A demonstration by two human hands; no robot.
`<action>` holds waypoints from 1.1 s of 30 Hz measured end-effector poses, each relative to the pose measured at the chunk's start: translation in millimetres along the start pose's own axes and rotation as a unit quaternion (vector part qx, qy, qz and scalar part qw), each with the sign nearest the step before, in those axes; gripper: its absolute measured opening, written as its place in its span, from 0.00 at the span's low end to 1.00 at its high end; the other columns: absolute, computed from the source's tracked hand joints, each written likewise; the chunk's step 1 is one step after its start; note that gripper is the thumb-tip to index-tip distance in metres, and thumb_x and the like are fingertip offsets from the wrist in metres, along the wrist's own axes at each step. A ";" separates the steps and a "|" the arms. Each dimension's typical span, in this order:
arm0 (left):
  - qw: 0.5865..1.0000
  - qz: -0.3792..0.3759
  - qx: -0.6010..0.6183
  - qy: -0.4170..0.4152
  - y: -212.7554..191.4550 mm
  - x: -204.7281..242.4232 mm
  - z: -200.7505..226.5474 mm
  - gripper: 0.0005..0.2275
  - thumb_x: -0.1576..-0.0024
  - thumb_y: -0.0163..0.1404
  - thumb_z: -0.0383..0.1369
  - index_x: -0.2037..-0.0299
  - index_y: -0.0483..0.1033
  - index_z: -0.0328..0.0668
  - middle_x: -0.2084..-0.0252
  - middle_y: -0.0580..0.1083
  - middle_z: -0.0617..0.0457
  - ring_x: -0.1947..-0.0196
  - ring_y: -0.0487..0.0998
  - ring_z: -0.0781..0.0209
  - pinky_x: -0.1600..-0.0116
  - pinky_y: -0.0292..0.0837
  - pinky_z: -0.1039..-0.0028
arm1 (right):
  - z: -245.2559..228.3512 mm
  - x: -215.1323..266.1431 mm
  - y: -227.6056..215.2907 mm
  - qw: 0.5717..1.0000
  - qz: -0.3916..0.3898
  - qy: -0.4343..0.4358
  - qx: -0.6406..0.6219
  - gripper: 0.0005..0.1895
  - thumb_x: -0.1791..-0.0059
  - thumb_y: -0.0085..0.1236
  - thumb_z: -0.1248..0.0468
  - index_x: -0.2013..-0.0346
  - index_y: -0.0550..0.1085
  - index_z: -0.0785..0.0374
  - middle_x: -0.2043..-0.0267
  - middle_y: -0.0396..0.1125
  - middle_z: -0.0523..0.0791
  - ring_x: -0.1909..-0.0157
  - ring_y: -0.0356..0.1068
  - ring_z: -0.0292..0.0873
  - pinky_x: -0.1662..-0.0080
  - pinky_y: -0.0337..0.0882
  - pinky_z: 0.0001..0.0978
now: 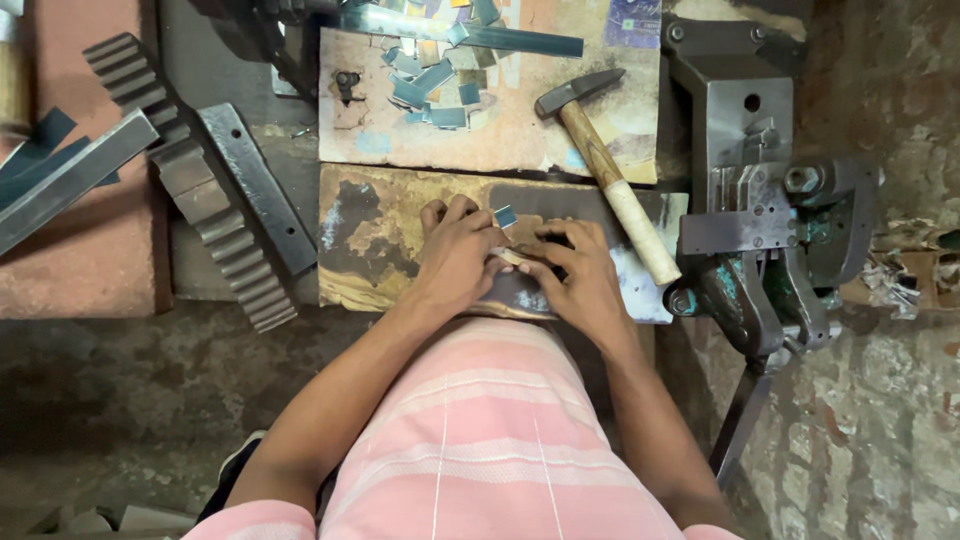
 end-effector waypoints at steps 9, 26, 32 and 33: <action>0.993 0.053 -0.092 0.052 -11.9 3.8 14.8 0.14 0.55 0.63 0.35 0.58 0.82 0.43 0.56 0.76 0.52 0.44 0.67 0.47 0.40 0.52 0.46 | -9.1 -2.9 1.2 0.995 0.094 -0.015 0.010 0.07 0.56 0.69 0.69 0.64 0.81 0.63 0.51 0.72 0.47 0.46 0.68 0.53 0.45 0.70 0.43; 0.958 0.033 0.235 0.162 91.4 -215.2 113.2 0.09 0.46 0.56 0.26 0.55 0.80 0.40 0.61 0.78 0.43 0.60 0.79 0.43 0.54 0.74 0.59 | 117.2 349.1 -34.5 0.768 0.178 0.525 0.321 0.26 0.55 0.67 0.41 0.62 0.77 0.62 0.71 0.70 0.56 0.66 0.73 0.60 0.61 0.73 0.50; 0.963 0.014 0.135 0.233 119.5 -254.0 111.1 0.08 0.49 0.60 0.27 0.60 0.84 0.41 0.70 0.77 0.46 0.65 0.77 0.44 0.57 0.73 0.59 | 141.4 491.2 -47.6 0.686 0.073 0.665 0.286 0.24 0.56 0.65 0.41 0.71 0.80 0.60 0.80 0.71 0.51 0.72 0.76 0.54 0.63 0.75 0.43; 0.962 0.023 0.103 0.251 119.0 -252.5 109.5 0.08 0.48 0.59 0.26 0.60 0.84 0.41 0.70 0.77 0.47 0.65 0.77 0.45 0.57 0.72 0.59 | 134.6 500.9 -56.4 0.675 0.089 0.665 0.309 0.23 0.57 0.66 0.41 0.71 0.80 0.60 0.80 0.71 0.51 0.72 0.75 0.54 0.63 0.75 0.42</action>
Point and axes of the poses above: each hand's wrist, its own x-axis away from the middle knuckle, its own y-axis out of the palm, z = x × y, the point moved 1 cm from there along -x, towards the middle knuckle
